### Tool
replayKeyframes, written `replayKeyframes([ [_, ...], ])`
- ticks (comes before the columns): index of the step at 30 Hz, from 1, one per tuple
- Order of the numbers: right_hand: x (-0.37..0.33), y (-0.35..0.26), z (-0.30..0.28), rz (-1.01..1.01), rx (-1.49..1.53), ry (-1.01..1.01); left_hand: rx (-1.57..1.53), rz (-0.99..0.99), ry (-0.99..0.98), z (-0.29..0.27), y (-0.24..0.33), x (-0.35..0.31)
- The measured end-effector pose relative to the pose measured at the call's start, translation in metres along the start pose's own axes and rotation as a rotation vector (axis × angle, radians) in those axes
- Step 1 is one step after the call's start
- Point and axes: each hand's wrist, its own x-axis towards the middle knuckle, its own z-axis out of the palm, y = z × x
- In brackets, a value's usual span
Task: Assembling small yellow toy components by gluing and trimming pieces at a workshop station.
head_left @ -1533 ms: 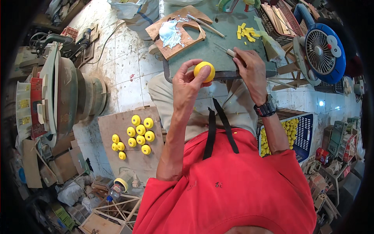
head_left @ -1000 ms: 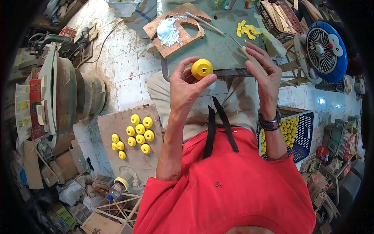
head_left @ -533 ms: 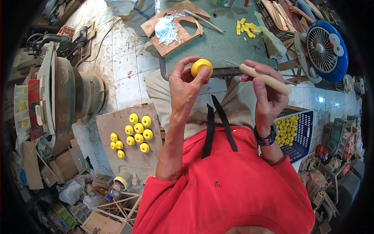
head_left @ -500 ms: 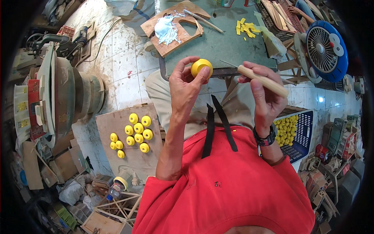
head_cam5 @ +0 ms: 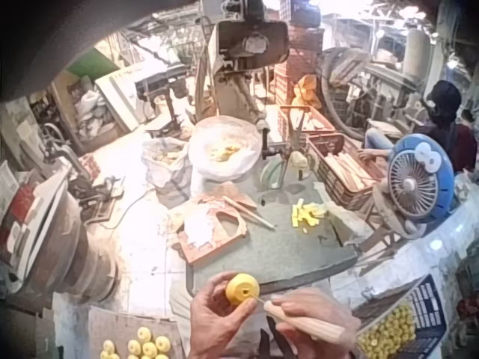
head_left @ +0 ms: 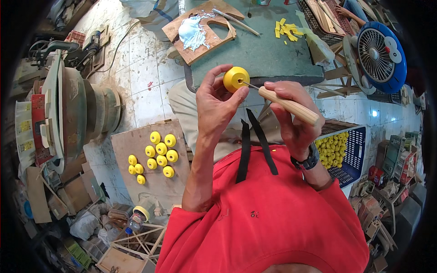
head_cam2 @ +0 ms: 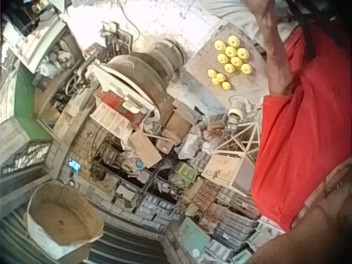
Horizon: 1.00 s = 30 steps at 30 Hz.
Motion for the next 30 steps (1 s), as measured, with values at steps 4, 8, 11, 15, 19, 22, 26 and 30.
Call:
replayKeyframes([
  [4,0.001,0.001,0.005,0.012,-0.043,-0.024,-0.018,0.046,-0.018,0.002,0.001,-0.001],
  [8,0.001,0.003,0.009,0.004,-0.068,-0.056,0.008,0.051,-0.019,0.003,0.0,-0.001],
  [11,-0.001,0.003,0.01,0.015,-0.074,-0.063,0.042,0.055,-0.015,0.003,-0.001,0.0],
  [15,-0.002,0.006,0.011,-0.022,-0.093,-0.071,0.024,0.054,-0.015,0.003,-0.003,-0.001],
  [19,-0.001,0.011,0.013,-0.022,-0.065,-0.029,-0.003,0.009,0.002,0.003,-0.002,-0.001],
  [22,0.0,0.012,0.009,0.012,-0.098,-0.055,0.015,-0.001,-0.003,0.003,-0.001,-0.002],
  [26,0.002,0.012,0.008,0.043,-0.059,-0.087,-0.002,-0.005,0.001,0.002,0.001,-0.002],
  [30,0.002,0.009,0.006,-0.001,-0.086,-0.085,0.002,-0.014,0.001,0.001,0.001,-0.002],
])
